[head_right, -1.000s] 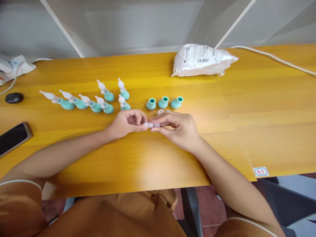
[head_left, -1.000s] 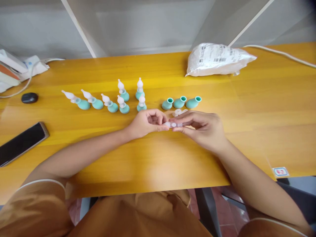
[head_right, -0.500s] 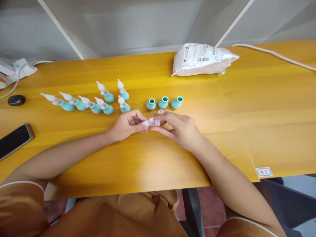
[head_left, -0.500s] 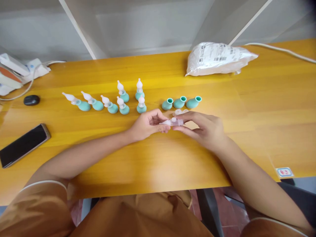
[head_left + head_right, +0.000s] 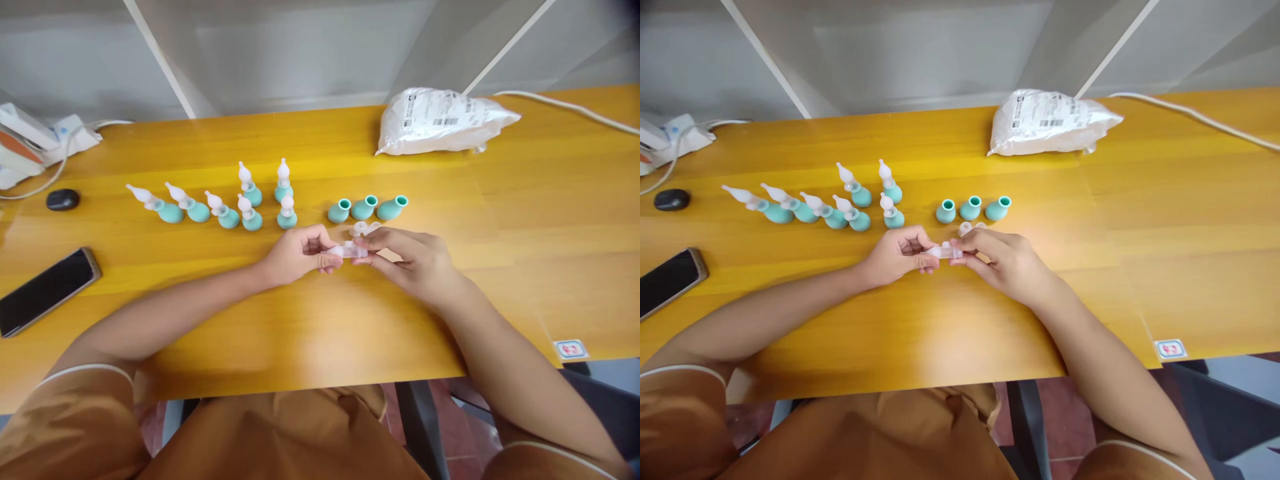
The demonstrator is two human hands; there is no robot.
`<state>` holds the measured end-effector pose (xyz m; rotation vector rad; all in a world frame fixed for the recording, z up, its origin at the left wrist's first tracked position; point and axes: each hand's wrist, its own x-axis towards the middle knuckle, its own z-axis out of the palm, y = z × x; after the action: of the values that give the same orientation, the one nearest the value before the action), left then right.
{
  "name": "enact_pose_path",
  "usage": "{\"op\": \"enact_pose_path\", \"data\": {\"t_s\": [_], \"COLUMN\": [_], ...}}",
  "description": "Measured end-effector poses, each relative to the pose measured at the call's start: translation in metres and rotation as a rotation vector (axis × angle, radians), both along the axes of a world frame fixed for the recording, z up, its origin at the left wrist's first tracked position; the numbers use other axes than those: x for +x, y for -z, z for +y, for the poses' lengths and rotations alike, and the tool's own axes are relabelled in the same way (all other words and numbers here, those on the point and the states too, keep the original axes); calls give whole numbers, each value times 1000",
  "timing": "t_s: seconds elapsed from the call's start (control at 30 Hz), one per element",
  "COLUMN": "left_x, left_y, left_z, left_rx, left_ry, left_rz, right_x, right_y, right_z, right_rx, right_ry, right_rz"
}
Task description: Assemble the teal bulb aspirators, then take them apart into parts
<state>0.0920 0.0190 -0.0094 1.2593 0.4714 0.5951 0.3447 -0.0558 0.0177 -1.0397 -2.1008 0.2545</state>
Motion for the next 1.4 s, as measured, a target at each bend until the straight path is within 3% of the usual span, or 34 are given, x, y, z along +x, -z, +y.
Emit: {"op": "enact_pose_path", "data": {"t_s": [0.43, 0.73, 0.87, 1.1, 1.27, 1.4], "left_x": [-4, -1, 0, 3, 2, -1], "left_y": [5, -4, -5, -4, -1, -3], "left_z": [-2, -8, -6, -4, -9, -10], "left_rx": [40, 109, 61, 153, 216, 277], "left_ry": [-26, 31, 15, -88, -101, -87], "left_rz": [56, 18, 41, 70, 182, 214], "right_x": [0, -14, -11, -14, -22, -23], "right_y": [16, -1, -4, 11, 15, 15], "right_z": [4, 3, 8, 8, 1, -1], "right_rx": [-81, -82, 7, 112, 199, 245], "right_ry": [-29, -43, 72, 45, 147, 133], "right_rz": [101, 96, 122, -31, -202, -295]}}
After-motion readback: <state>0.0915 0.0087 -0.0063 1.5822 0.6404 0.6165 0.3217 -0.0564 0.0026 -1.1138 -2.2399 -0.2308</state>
